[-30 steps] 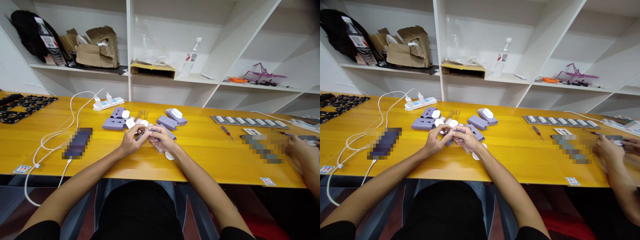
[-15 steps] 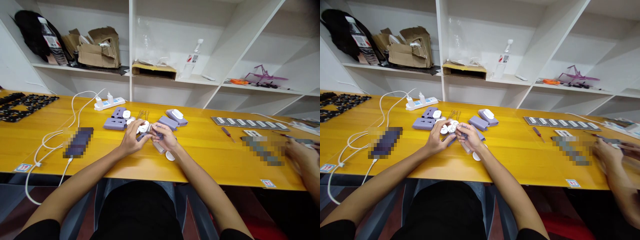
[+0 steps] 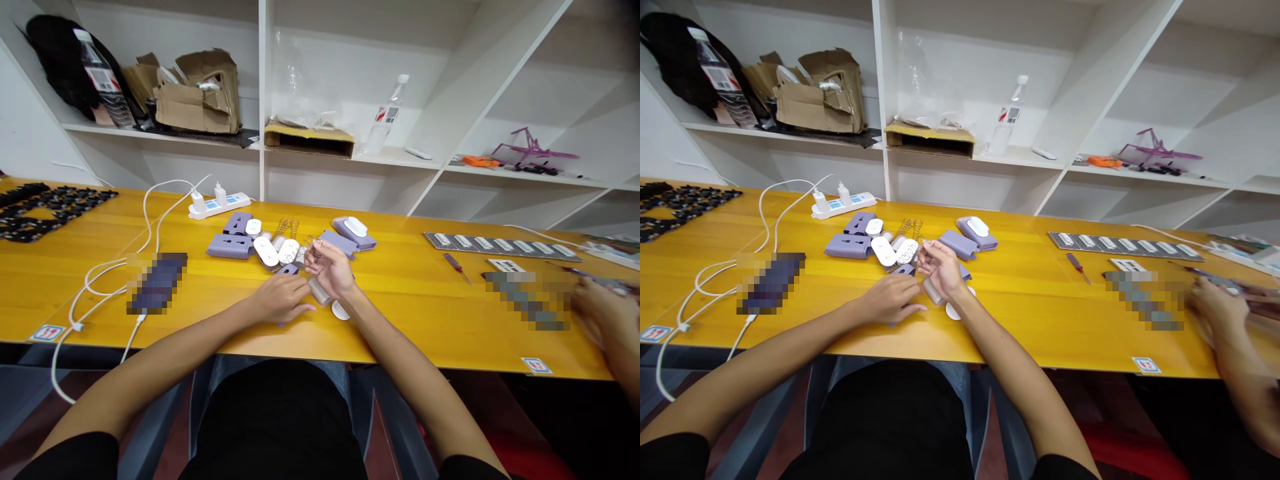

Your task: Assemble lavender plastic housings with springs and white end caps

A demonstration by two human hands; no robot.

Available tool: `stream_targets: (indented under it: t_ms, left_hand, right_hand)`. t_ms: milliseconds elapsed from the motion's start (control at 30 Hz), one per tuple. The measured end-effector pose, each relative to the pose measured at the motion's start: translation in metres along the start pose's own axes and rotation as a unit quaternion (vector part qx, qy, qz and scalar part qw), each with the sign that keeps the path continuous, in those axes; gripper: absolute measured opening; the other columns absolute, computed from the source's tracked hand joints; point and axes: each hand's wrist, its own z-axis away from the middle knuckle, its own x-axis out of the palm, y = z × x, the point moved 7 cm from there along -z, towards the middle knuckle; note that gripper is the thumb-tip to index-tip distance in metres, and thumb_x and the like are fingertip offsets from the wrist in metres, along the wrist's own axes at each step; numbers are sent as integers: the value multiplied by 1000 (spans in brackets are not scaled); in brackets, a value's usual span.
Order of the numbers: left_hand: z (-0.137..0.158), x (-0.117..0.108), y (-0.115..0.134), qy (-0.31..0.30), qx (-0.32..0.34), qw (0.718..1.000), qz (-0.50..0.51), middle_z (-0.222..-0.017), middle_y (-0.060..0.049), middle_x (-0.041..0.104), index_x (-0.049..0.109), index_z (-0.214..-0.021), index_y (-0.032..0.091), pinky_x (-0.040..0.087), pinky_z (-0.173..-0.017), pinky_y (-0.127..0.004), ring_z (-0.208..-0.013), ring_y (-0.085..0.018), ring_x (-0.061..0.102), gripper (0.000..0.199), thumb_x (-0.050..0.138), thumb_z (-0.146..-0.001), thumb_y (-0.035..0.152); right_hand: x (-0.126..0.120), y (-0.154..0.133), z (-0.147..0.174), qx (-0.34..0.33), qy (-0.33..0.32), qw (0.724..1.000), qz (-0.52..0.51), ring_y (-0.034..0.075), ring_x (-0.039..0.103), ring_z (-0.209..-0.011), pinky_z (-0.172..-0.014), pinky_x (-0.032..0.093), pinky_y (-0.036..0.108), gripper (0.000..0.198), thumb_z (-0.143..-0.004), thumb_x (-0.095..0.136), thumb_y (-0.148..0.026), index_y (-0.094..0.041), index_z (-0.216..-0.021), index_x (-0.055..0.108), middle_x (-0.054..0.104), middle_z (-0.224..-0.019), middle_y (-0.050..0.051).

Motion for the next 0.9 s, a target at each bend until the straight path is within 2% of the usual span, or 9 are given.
stream_targets:
  t_ms: [67,133,367,667,900]
  left_hand:
    - [2,9,7,-43,26,998,-36,-87,-8,70,70,-90,15,40,-71,-36,-79,-22,64,39,60,-108,49]
    - [3,12,13,-52,49,995,-64,-88,-9,71,71,-88,15,37,-71,-37,-80,-21,63,39,60,-109,46]
    - [3,12,23,-15,86,992,-94,-81,-9,70,72,-78,14,36,-72,-37,-78,-21,61,44,60,-109,43]
    - [4,15,24,9,78,995,-67,-73,-9,69,71,-72,14,39,-72,-39,-75,-22,59,47,62,-107,43]
    - [3,3,23,65,57,995,-55,-62,-6,64,66,-66,16,37,-62,-36,-63,-19,56,46,64,-105,39]
  right_hand:
    - [-2,-1,0,-4,5,1000,-1,8,40,-53,-50,32,22,30,-82,87,-37,-19,-79,63,57,-66,-2]
    - [-3,-1,-1,-8,7,1000,1,8,40,-53,-50,31,22,31,-81,88,-38,-19,-80,63,57,-65,-2]
    - [-1,-1,1,-4,7,1000,15,8,39,-52,-49,27,21,36,-79,89,-40,-20,-78,60,57,-65,-2]
    - [-2,0,2,2,3,999,33,7,40,-51,-48,24,20,36,-79,89,-42,-20,-80,60,56,-64,-3]
    - [-2,0,2,2,4,999,38,7,39,-51,-47,24,20,38,-78,90,-43,-20,-80,60,56,-64,-3]
